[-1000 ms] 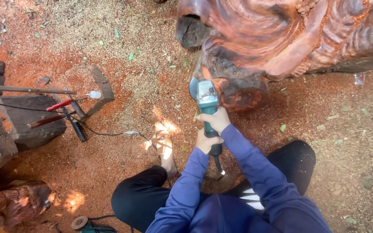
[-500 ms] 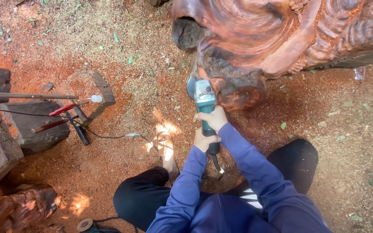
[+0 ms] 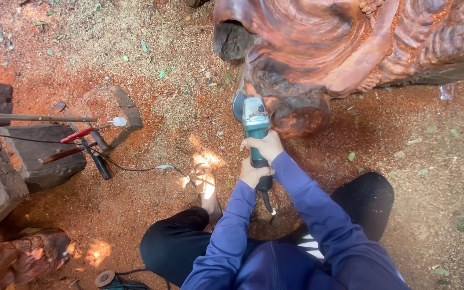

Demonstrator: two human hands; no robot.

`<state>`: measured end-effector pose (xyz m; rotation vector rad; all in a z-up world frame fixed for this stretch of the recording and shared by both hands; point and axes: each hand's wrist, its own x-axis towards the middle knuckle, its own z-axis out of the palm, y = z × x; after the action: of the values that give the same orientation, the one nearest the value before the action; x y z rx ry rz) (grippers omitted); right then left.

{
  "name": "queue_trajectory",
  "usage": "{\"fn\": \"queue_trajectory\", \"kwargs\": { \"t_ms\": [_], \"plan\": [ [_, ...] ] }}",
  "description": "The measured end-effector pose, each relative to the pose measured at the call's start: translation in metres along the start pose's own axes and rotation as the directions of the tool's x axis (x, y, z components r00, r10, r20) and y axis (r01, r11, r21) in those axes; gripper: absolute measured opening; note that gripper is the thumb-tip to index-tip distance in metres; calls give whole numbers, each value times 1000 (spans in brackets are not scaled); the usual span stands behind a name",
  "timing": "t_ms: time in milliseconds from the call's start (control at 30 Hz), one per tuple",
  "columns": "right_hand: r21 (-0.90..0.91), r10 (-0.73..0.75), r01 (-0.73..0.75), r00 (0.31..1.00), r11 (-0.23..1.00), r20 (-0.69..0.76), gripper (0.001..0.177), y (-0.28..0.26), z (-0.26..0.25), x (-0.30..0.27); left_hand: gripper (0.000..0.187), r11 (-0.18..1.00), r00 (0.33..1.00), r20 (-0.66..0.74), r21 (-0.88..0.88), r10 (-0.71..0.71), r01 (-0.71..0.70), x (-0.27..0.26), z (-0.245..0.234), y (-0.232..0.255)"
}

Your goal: Shaping and smoothing a large wooden sculpture using a handheld angle grinder.

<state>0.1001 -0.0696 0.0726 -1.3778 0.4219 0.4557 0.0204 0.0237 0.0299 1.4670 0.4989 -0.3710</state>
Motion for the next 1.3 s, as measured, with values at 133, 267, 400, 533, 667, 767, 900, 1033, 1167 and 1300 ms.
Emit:
{"fn": "queue_trajectory", "kwargs": {
  "t_ms": [133, 267, 400, 533, 667, 767, 900, 1033, 1167, 1300],
  "plan": [
    [19, -8, 8, 1000, 1000, -6, 30, -3, 2, -3, 35, 999, 1000, 9, 33, -15, 14, 4, -5, -5],
    [48, -8, 9, 1000, 999, -19, 30, 0, 0, -1, 34, 997, 1000, -7, 77, -25, 25, 1, 0, 3],
    [113, -17, 17, 1000, 993, -1, 29, 7, -5, 4, 32, 993, 999, -17, 111, -42, 43, 2, 4, 3],
    [131, -32, 35, 999, 991, -21, 29, 4, -10, -3, 36, 990, 999, -1, 130, -47, 46, 0, 9, 11],
    [227, -26, 67, 984, 972, -179, 34, 2, -23, -28, 42, 970, 995, 100, 243, 4, -28, -8, 13, 26],
    [271, -89, 179, 945, 946, -313, 36, -10, -46, -56, 52, 924, 967, 238, 343, 90, -171, -17, 32, 31],
    [260, -578, 633, 773, 730, -260, 60, 6, -105, -71, 63, 867, 907, 393, 389, 149, -311, -35, 81, 68],
    [194, -645, 659, 752, 727, -135, 69, -4, -125, -79, 64, 844, 910, 394, 440, 127, -308, -63, 101, 85],
    [338, -379, 359, 925, 870, -8, 58, 0, -117, -81, 69, 891, 985, 160, 436, 63, -128, -72, 94, 45],
    [305, -151, 122, 986, 944, 72, 57, 81, -95, -50, 61, 960, 998, -53, 278, 42, -25, -62, 68, -61]
  ]
}}
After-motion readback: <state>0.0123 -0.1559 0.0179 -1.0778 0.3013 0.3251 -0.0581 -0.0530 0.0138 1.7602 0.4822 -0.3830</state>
